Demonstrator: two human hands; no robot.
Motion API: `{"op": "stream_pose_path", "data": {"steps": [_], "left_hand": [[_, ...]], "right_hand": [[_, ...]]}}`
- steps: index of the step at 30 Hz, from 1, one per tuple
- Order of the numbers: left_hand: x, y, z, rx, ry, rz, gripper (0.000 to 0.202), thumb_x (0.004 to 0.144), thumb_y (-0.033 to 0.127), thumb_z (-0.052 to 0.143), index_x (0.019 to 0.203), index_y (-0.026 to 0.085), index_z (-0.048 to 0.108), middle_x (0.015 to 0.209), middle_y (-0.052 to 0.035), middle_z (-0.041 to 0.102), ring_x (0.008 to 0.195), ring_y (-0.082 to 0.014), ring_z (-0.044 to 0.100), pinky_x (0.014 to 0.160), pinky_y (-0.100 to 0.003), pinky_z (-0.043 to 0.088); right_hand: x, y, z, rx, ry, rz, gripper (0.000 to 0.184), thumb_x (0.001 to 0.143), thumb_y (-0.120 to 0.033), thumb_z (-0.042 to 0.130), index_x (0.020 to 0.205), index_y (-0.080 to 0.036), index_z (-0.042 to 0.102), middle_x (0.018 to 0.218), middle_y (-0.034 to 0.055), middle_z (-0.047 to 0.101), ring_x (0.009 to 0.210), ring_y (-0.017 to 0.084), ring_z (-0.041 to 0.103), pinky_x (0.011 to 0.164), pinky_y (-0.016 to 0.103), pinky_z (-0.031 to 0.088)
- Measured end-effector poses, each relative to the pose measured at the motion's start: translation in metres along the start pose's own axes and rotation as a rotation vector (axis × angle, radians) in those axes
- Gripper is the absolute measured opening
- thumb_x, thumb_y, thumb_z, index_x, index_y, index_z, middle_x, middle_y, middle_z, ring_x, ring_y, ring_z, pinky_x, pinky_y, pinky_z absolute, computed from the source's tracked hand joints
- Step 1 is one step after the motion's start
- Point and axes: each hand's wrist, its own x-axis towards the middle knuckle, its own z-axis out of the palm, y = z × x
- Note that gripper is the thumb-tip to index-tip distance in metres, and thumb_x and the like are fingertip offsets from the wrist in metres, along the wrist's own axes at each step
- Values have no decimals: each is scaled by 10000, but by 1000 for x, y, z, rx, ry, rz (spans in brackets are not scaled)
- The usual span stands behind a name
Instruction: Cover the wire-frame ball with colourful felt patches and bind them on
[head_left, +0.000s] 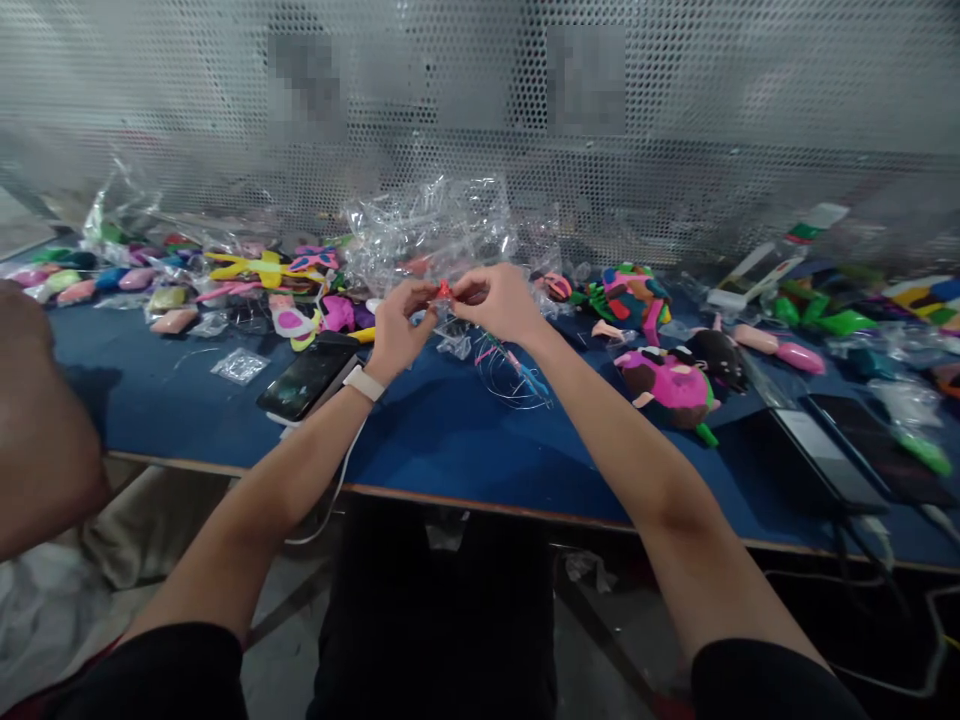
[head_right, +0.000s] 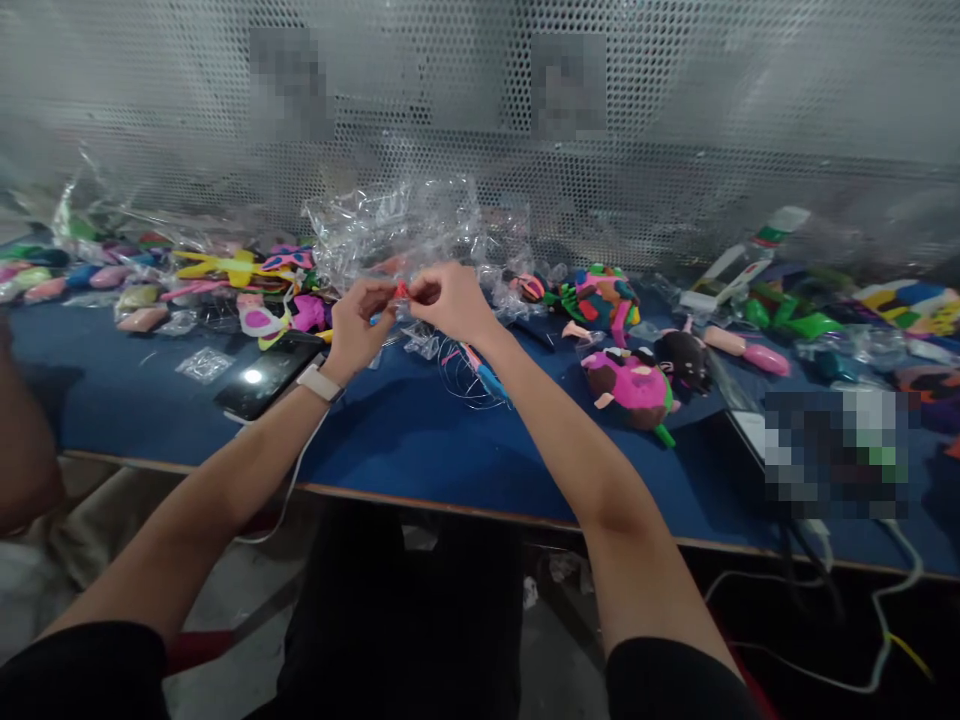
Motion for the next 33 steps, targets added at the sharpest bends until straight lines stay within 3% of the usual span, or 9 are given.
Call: {"op": "stream_pose_path", "data": {"steps": [8,13,18,24,33], "left_hand": [[-2,-2,-1,28,-90,-3,282,968,127,677,1214,203,790,1167,-83,866,1053,-199,847,996,-396,703],[-1,-4,2,7,-44,-15,268,962,90,651,1176,207,763,1137,-75,860,1064,-203,845,1019,-415,699],[1,1,4,-36,7,-2,232,976,189,756,1193,216,678,1097,-68,829,1035,-191,831,981,-385,704],[0,10,2,1,-6,14,166,1005,211,730,1162,223,677,1104,-64,822,1021,-182,818,961,-377,703],[0,8,-2,-22,-50,52,230,1055,297,714,1268,240,652,1203,-93,821,1120,-200,827,1039,-405,697]], "right_hand": [[0,-2,-4,-133,-86,-15,91,836,-211,751,857,-187,837,892,76,808,849,224,720,863,432,591],[-1,-4,1,-112,26,65,111,782,-192,792,884,-194,746,896,79,806,837,232,746,855,436,623],[0,-1,-1,-49,21,94,212,775,-223,834,979,-177,799,1028,115,852,936,275,800,886,461,667],[-1,-2,-2,1,28,39,216,809,-293,842,996,-187,858,1058,108,881,981,277,817,990,475,680],[-3,-3,-7,-84,1,-85,205,851,-257,769,1008,-206,890,1041,80,840,928,234,773,880,417,668]]}}
